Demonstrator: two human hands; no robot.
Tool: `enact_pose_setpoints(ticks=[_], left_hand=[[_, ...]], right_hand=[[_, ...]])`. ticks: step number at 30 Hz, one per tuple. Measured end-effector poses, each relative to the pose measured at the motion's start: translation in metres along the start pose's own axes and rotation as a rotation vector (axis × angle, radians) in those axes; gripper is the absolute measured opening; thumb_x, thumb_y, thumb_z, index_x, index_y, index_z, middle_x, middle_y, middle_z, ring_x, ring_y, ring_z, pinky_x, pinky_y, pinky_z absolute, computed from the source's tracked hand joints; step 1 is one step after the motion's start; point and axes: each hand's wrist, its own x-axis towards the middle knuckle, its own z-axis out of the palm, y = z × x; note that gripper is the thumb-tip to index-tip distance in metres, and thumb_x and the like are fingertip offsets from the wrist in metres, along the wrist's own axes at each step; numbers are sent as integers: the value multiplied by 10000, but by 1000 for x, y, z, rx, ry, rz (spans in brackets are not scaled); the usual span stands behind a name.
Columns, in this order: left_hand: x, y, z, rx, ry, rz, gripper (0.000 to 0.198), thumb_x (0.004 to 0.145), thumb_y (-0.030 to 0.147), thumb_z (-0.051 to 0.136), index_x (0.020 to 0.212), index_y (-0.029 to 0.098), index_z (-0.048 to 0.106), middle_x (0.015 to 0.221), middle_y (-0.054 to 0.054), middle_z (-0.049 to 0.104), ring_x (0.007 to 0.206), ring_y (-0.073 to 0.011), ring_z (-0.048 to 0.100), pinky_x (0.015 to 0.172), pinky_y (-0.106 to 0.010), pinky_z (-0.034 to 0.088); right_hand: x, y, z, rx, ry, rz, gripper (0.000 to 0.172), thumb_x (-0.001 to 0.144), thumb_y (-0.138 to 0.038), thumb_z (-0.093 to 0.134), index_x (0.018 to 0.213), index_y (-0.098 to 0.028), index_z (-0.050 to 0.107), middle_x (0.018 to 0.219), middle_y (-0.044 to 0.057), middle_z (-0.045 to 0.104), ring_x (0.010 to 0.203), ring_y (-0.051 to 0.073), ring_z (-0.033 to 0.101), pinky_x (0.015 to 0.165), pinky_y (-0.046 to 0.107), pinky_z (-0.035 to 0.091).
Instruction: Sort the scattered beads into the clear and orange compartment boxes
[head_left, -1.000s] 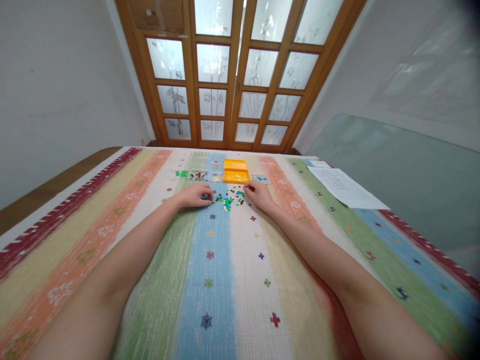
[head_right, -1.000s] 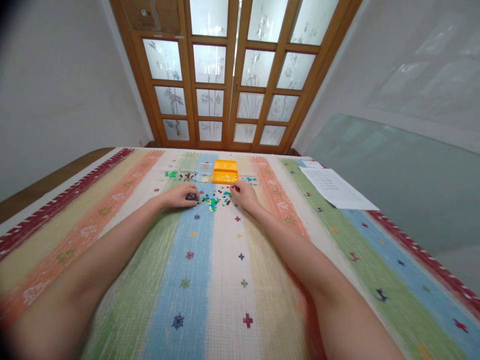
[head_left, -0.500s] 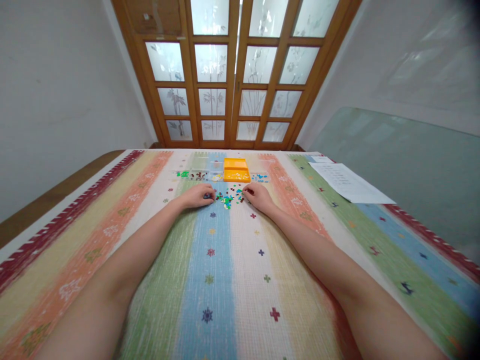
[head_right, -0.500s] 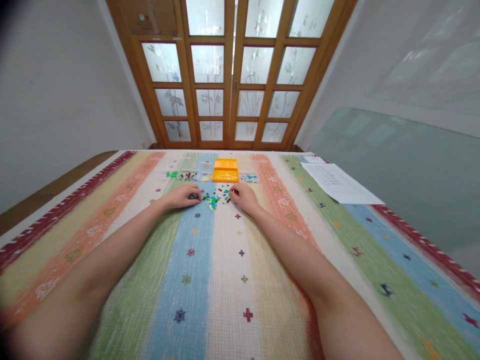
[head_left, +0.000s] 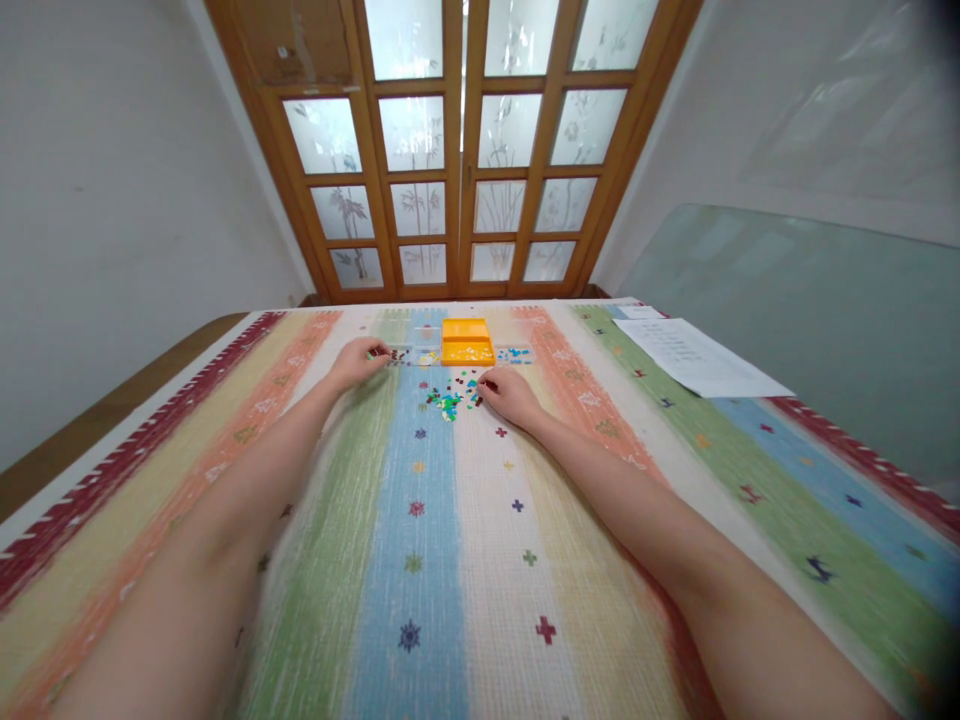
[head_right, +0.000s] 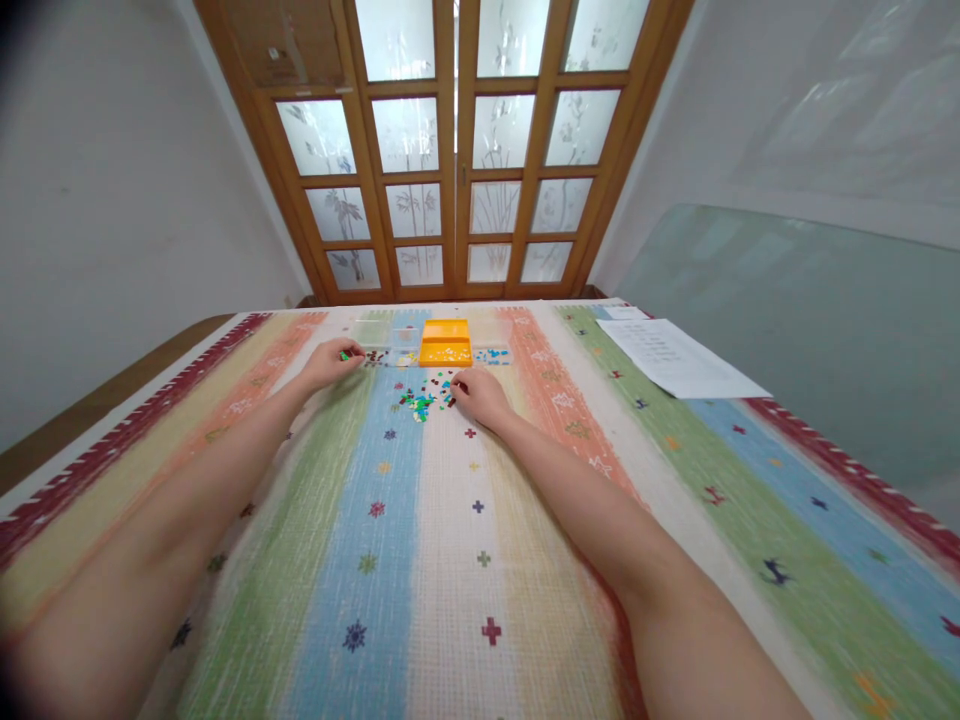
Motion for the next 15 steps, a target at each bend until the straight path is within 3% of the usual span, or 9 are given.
enact_pose_setpoints(ticks=[6, 15], left_hand=[[10, -19, 11, 162, 179, -83, 198, 871, 323, 608, 926, 210, 761, 1021, -92, 756, 1017, -273, 640, 968, -416, 484], [14, -22, 34, 202, 250, -230, 188, 876, 332, 618, 905, 226, 771, 1004, -116, 727, 1056, -318, 591, 1005, -472, 456]], right_hand=[[0, 0, -1, -18, 5, -3, 185, 995, -242, 609, 892, -206, 759, 941, 62, 757, 907, 212, 645, 848, 312, 430], [-1, -2, -2, -42, -4, -9, 195, 997, -248, 609, 880, -211, 761, 931, 62, 752, 903, 215, 638, 848, 317, 431]])
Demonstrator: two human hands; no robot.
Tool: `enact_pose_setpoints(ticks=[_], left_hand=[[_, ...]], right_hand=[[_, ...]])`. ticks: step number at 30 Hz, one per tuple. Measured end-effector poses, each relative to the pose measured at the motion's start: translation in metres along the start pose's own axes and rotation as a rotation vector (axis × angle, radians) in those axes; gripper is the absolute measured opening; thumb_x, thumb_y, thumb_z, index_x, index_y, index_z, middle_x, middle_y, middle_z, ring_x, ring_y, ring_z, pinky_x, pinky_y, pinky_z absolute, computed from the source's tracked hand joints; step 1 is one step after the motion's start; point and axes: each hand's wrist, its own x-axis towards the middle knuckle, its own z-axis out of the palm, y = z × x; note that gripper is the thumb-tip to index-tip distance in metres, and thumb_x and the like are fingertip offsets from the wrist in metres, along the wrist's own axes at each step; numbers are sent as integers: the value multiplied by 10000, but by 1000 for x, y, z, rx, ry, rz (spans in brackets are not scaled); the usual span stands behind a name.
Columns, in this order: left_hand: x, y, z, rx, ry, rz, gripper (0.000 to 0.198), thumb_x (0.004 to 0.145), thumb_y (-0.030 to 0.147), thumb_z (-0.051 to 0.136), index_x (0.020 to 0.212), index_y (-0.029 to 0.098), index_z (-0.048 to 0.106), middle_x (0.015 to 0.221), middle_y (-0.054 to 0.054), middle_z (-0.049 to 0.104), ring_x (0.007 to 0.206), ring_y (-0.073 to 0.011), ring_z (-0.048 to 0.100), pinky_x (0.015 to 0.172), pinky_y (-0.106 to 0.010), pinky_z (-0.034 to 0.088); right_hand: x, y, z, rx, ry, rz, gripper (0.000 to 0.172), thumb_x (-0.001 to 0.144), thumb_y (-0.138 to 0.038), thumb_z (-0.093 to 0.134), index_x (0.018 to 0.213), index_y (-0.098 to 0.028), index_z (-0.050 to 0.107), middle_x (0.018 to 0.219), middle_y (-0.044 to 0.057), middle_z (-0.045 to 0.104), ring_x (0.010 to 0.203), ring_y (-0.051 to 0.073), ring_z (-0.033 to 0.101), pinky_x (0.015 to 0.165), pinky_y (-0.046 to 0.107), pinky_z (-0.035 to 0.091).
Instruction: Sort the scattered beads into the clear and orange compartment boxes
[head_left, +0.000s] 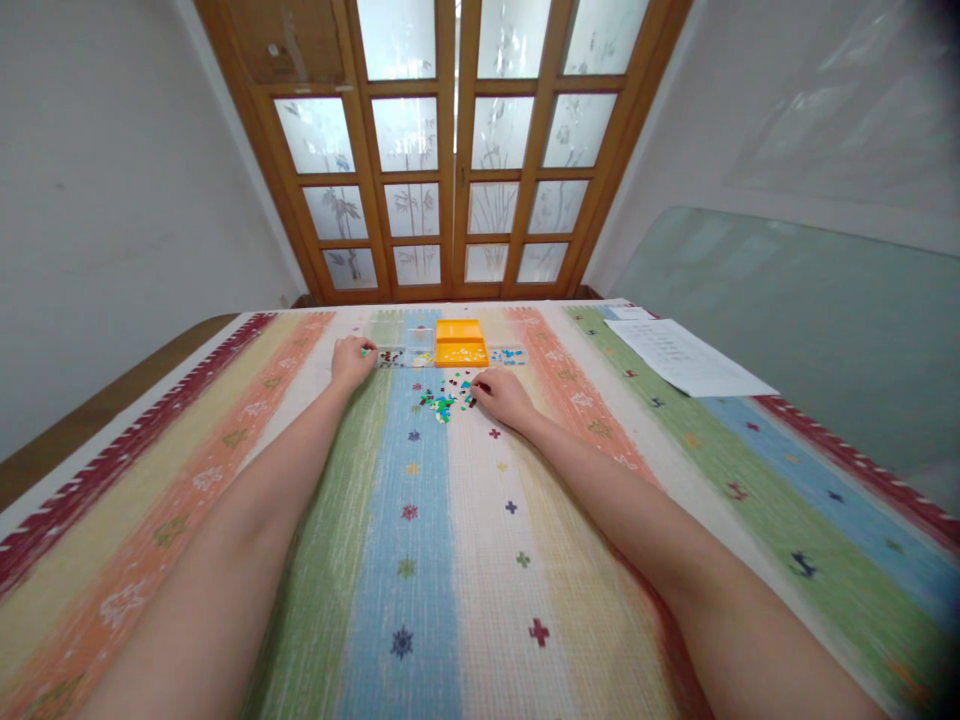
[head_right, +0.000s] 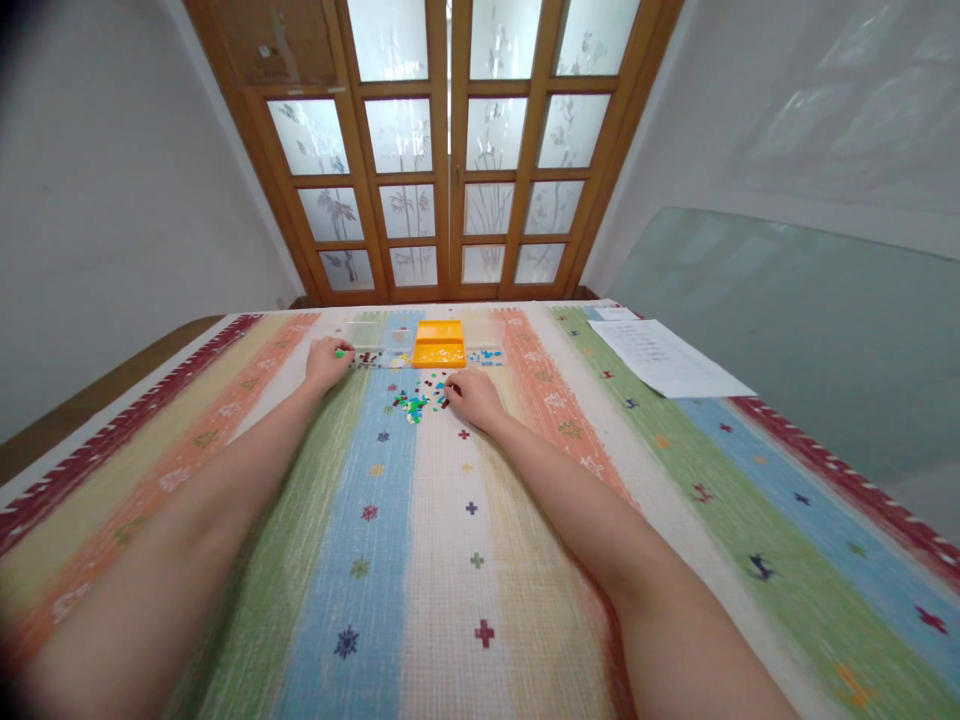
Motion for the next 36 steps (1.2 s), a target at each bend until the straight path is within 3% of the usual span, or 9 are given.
enact_pose_setpoints(ticks=[5, 9, 13, 18, 22, 36], left_hand=[[-1, -1, -2, -1, 13, 54, 222, 926, 369, 600, 940, 222, 766, 1058, -117, 735, 1059, -316, 592, 1023, -480, 445], [-5, 10, -4, -11, -8, 110, 204, 935, 339, 591, 950, 219, 755, 1068, -114, 729, 1084, -312, 592, 1034, -471, 440], [-11, 31, -5, -46, -99, 217, 183, 929, 318, 596, 929, 228, 754, 1039, -103, 729, 1080, -302, 606, 1039, -465, 441], [-26, 62, -7, -118, -302, 461, 179, 931, 307, 606, 963, 228, 763, 1044, -75, 739, 1042, -267, 635, 996, -422, 467], [-41, 82, -7, -119, -370, 579, 172, 940, 284, 613, 976, 225, 771, 1057, -70, 746, 1055, -260, 634, 1000, -413, 466], [-53, 100, -3, -61, -394, 598, 171, 948, 312, 646, 977, 239, 797, 1021, -67, 747, 1032, -254, 644, 980, -377, 480]], right_hand=[[-1, -1, 0, 1, 12, -11, 190, 995, -247, 609, 883, -211, 758, 936, 64, 755, 896, 216, 639, 849, 322, 434], [-1, -1, 0, -1, 11, -6, 193, 998, -256, 604, 890, -210, 757, 941, 67, 757, 905, 218, 640, 855, 323, 437], [-1, -1, -1, 0, 13, -11, 200, 997, -251, 598, 873, -212, 752, 929, 62, 758, 896, 217, 643, 855, 324, 439], [-1, -2, -2, 4, 17, -16, 194, 984, -223, 607, 846, -210, 743, 913, 59, 757, 893, 215, 648, 847, 317, 432], [-1, -3, -2, -7, 10, -13, 195, 991, -228, 608, 855, -206, 746, 916, 57, 756, 897, 211, 648, 845, 309, 429], [0, -3, -2, -23, -15, 0, 200, 1003, -248, 605, 881, -200, 756, 942, 69, 759, 919, 215, 645, 863, 313, 423]])
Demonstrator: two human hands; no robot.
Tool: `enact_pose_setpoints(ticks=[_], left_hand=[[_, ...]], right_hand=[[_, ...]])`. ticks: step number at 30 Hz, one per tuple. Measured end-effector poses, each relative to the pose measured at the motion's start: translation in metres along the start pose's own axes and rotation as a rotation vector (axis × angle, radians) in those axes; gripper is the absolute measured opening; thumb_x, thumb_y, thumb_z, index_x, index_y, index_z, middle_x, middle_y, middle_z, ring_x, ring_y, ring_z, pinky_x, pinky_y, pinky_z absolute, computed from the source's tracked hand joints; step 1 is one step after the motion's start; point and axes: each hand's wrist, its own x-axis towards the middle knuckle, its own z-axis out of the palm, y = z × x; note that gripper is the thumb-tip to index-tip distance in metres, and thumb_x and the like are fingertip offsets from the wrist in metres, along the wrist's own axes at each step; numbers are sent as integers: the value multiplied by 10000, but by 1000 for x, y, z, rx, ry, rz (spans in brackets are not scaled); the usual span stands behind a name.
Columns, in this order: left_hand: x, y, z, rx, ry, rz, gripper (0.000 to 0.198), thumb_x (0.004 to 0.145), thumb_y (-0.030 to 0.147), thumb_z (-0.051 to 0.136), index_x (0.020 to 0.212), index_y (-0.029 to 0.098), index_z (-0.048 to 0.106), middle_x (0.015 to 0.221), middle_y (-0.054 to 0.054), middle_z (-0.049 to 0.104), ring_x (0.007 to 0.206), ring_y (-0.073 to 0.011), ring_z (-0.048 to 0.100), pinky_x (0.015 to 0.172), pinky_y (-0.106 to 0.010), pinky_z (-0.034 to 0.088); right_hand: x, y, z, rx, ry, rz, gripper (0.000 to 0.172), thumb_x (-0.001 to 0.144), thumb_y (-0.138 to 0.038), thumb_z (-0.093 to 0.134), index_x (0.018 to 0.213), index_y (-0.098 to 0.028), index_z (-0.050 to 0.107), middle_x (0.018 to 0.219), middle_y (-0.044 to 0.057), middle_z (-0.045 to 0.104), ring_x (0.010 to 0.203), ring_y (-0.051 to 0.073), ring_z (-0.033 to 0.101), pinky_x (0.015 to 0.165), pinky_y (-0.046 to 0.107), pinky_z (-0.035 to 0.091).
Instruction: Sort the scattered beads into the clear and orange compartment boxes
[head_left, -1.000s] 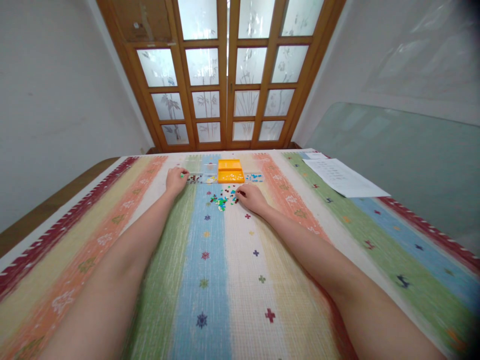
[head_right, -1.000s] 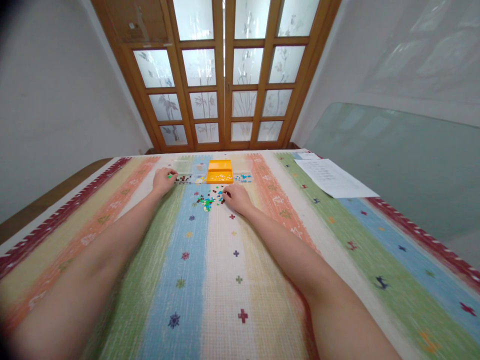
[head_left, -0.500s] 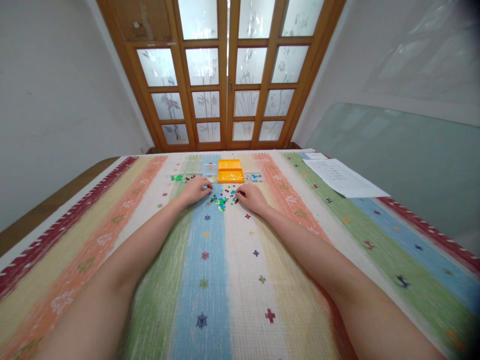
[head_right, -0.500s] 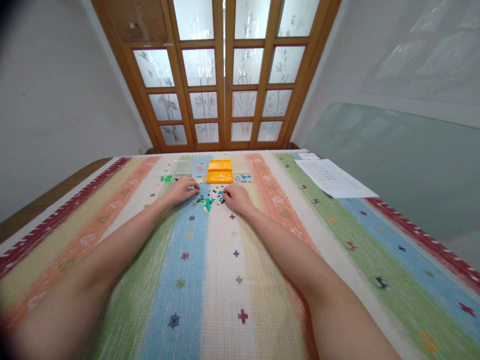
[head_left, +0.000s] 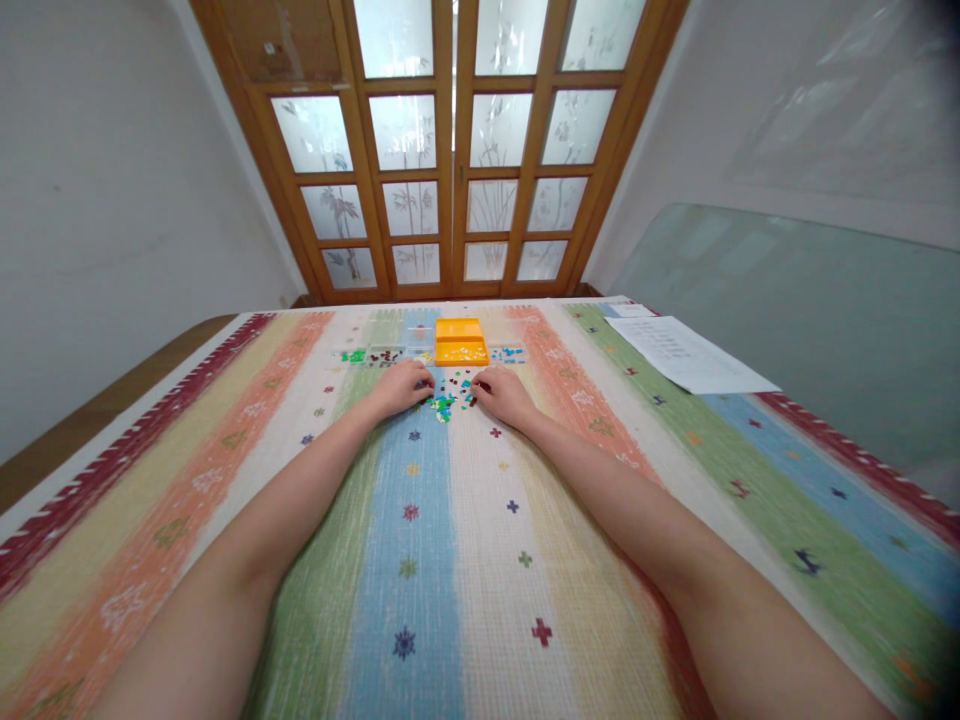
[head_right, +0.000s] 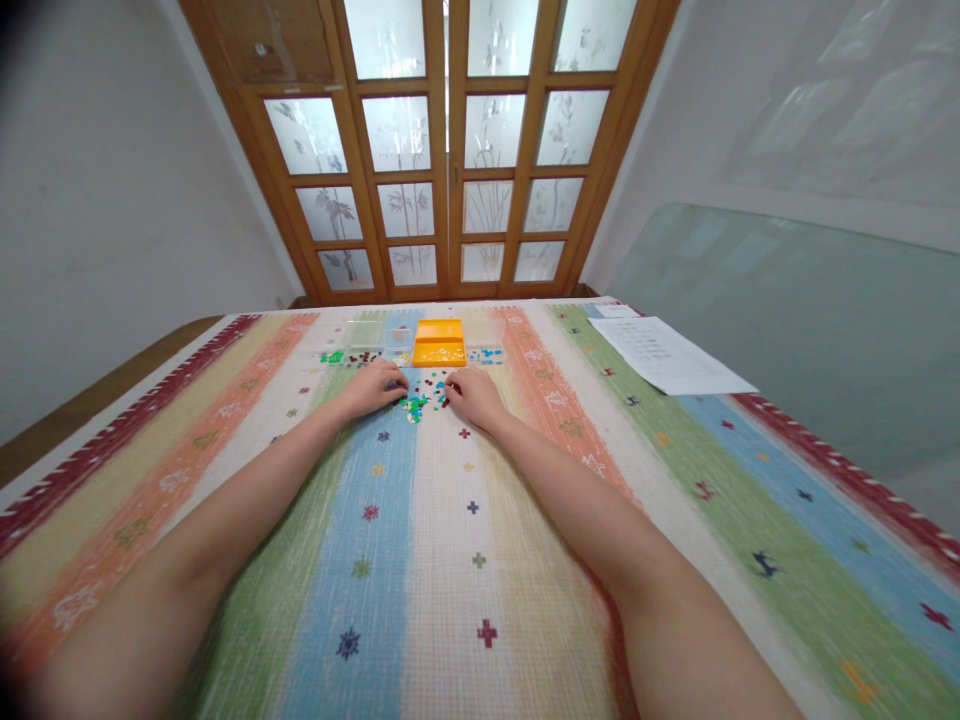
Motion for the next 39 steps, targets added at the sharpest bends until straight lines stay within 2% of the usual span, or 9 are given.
enact_pose_setpoints(ticks=[9, 14, 19, 24, 27, 34, 39], left_hand=[[12, 1, 0, 38, -72, -27, 124, 879, 260, 670, 858, 235, 789, 921, -66, 746, 957, -255, 649, 911, -360, 484], [13, 8, 3, 25, -34, -52, 163, 909, 250, 628, 896, 223, 788, 943, -75, 759, 953, -256, 656, 883, -360, 487], [6, -4, -3, -19, 3, -81, 190, 922, 246, 607, 934, 210, 793, 983, -74, 772, 949, -241, 665, 904, -354, 482], [-3, -16, -14, -127, -153, -44, 135, 875, 254, 665, 906, 211, 789, 886, -31, 767, 796, -189, 643, 766, -295, 460], [-6, -15, -15, -141, -183, -31, 118, 843, 246, 692, 900, 210, 789, 860, -25, 758, 771, -181, 634, 743, -284, 448], [-5, -17, -11, -185, -129, -17, 112, 860, 250, 663, 853, 202, 763, 841, -27, 742, 782, -180, 633, 769, -288, 462], [-12, -40, -10, -218, 58, -161, 158, 877, 292, 644, 918, 202, 767, 948, -46, 761, 868, -203, 656, 820, -313, 493]], right_hand=[[0, 1, 1, 18, 25, -15, 188, 994, -235, 617, 864, -203, 748, 917, 58, 753, 896, 206, 640, 854, 308, 422], [-1, 0, -1, 20, 22, -18, 202, 993, -232, 615, 843, -204, 747, 908, 57, 749, 899, 206, 642, 859, 309, 426], [-1, -2, -2, 13, 1, 1, 205, 995, -244, 603, 869, -205, 760, 926, 69, 752, 907, 217, 640, 864, 318, 430], [0, -2, -2, 10, -1, 3, 202, 997, -246, 599, 884, -204, 761, 942, 70, 757, 928, 218, 644, 868, 314, 428], [0, -1, -2, 0, -7, 8, 202, 1002, -250, 600, 882, -203, 756, 941, 67, 758, 928, 214, 645, 863, 308, 426], [0, 1, 0, 4, 7, -9, 205, 1003, -259, 604, 872, -203, 751, 927, 61, 755, 912, 212, 643, 858, 309, 424], [0, 2, 1, 25, 12, -2, 210, 1006, -258, 599, 876, -209, 755, 926, 62, 753, 912, 216, 642, 871, 320, 435]])
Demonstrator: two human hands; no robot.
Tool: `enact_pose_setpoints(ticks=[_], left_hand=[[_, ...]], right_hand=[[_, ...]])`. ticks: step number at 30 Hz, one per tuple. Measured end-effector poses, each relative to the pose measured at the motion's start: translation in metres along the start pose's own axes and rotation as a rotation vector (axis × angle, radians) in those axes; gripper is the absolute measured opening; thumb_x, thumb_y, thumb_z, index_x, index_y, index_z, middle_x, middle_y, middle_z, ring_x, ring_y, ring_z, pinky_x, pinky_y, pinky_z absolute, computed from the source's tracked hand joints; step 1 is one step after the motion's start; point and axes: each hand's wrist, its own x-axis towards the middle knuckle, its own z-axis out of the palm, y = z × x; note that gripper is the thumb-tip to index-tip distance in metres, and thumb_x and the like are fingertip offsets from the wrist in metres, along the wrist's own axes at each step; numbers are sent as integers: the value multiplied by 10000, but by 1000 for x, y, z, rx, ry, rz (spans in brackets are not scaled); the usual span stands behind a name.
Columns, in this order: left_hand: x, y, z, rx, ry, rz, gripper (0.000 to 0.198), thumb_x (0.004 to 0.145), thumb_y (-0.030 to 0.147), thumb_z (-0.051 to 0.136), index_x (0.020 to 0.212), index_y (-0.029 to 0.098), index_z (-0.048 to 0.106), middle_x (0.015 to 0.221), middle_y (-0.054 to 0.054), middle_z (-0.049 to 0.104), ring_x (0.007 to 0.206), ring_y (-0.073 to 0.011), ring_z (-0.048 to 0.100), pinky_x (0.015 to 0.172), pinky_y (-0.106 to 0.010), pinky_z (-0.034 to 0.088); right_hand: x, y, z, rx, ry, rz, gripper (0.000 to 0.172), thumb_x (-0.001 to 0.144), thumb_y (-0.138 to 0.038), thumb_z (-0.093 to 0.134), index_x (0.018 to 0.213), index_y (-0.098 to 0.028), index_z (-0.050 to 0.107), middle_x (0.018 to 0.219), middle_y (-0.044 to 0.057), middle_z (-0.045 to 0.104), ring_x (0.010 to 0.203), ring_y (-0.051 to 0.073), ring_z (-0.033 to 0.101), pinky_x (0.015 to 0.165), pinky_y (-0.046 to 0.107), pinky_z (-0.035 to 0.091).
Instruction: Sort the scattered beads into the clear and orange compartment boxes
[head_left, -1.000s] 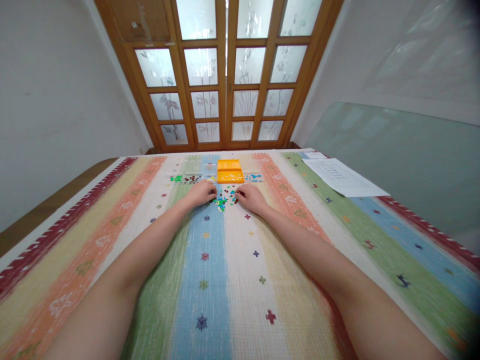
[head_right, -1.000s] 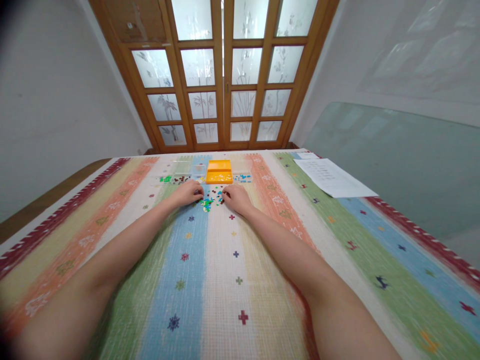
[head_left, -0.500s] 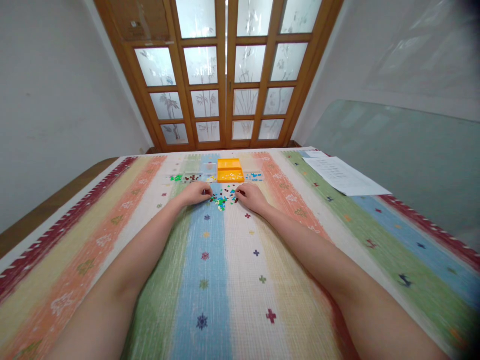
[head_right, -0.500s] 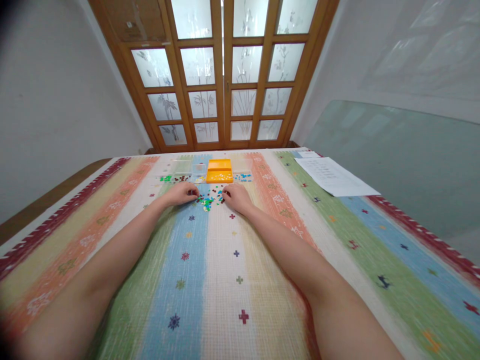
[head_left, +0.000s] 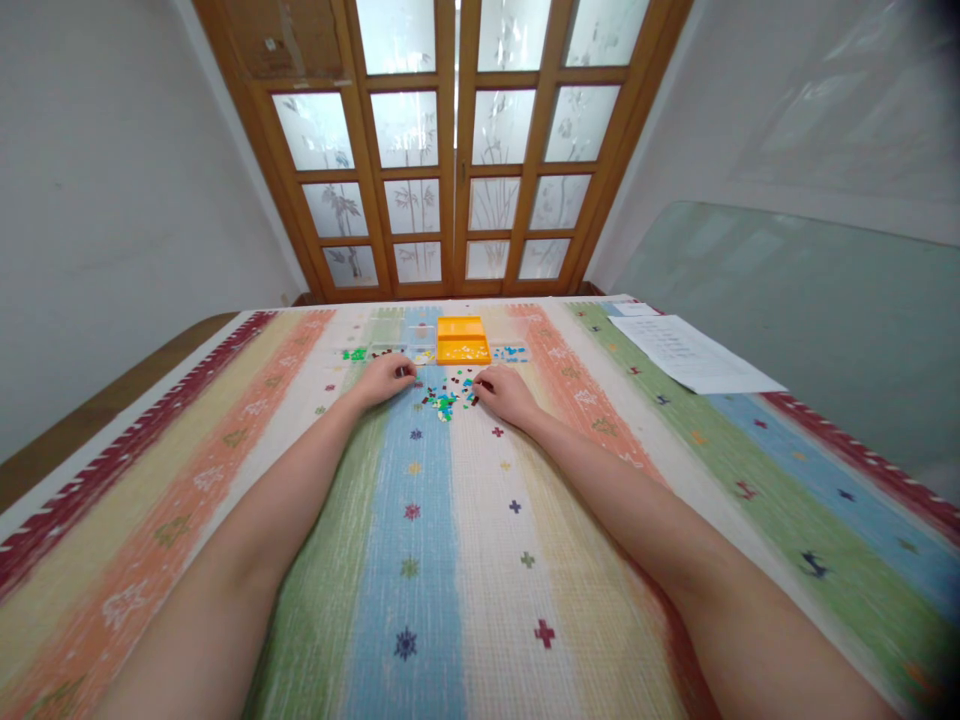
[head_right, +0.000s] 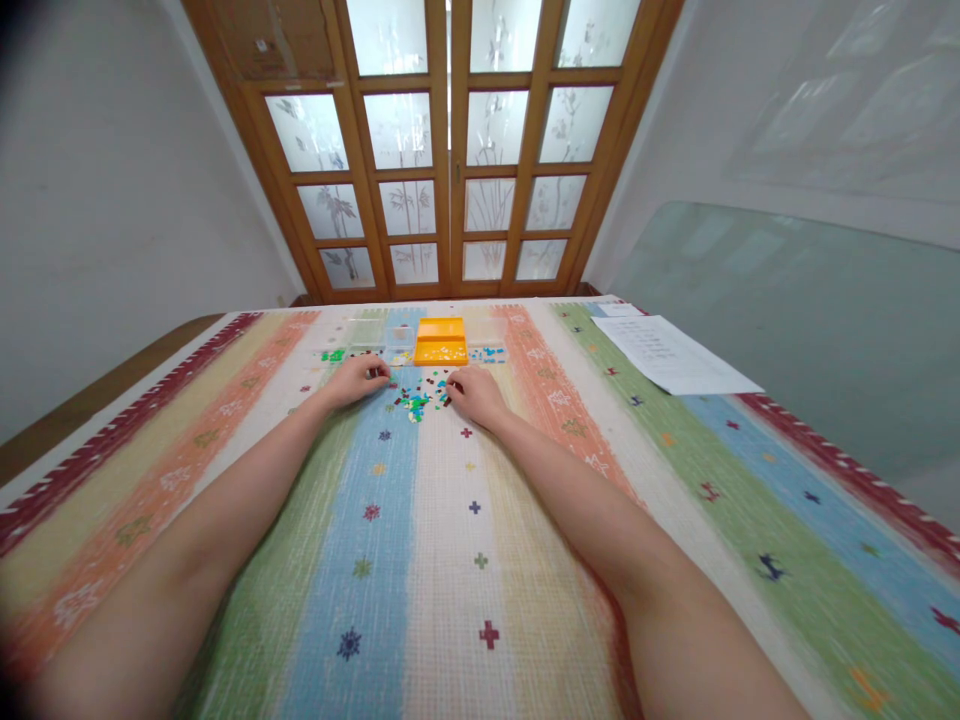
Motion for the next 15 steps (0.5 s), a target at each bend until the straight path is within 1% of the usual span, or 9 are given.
enact_pose_setpoints(ticks=[5, 8, 11, 15], left_hand=[[-4, -33, -12, 105, 356, -262, 191, 888, 284, 620, 948, 191, 775, 969, -71, 769, 923, -236, 660, 887, -352, 488], [-10, -49, -19, 182, 512, -414, 209, 902, 309, 611, 960, 197, 777, 985, -83, 765, 972, -259, 654, 926, -373, 477], [-16, -63, -23, 211, 595, -503, 219, 904, 318, 602, 979, 205, 774, 996, -84, 757, 988, -266, 639, 929, -376, 468], [-22, -75, -22, 229, 616, -620, 224, 886, 321, 612, 983, 208, 779, 964, -85, 741, 957, -267, 615, 892, -367, 463]], right_hand=[[0, 0, -1, -2, -13, 6, 205, 1002, -265, 604, 886, -211, 764, 933, 67, 753, 921, 221, 640, 875, 329, 437], [1, 0, -1, 1, -15, 11, 205, 1000, -267, 602, 889, -211, 765, 938, 68, 753, 918, 221, 638, 872, 330, 435], [1, 0, 0, 8, -16, 13, 198, 993, -258, 604, 884, -209, 762, 943, 67, 750, 913, 217, 636, 873, 329, 434], [0, -1, 0, 6, 1, 4, 190, 994, -245, 603, 888, -202, 755, 939, 69, 746, 923, 218, 636, 879, 330, 426]])
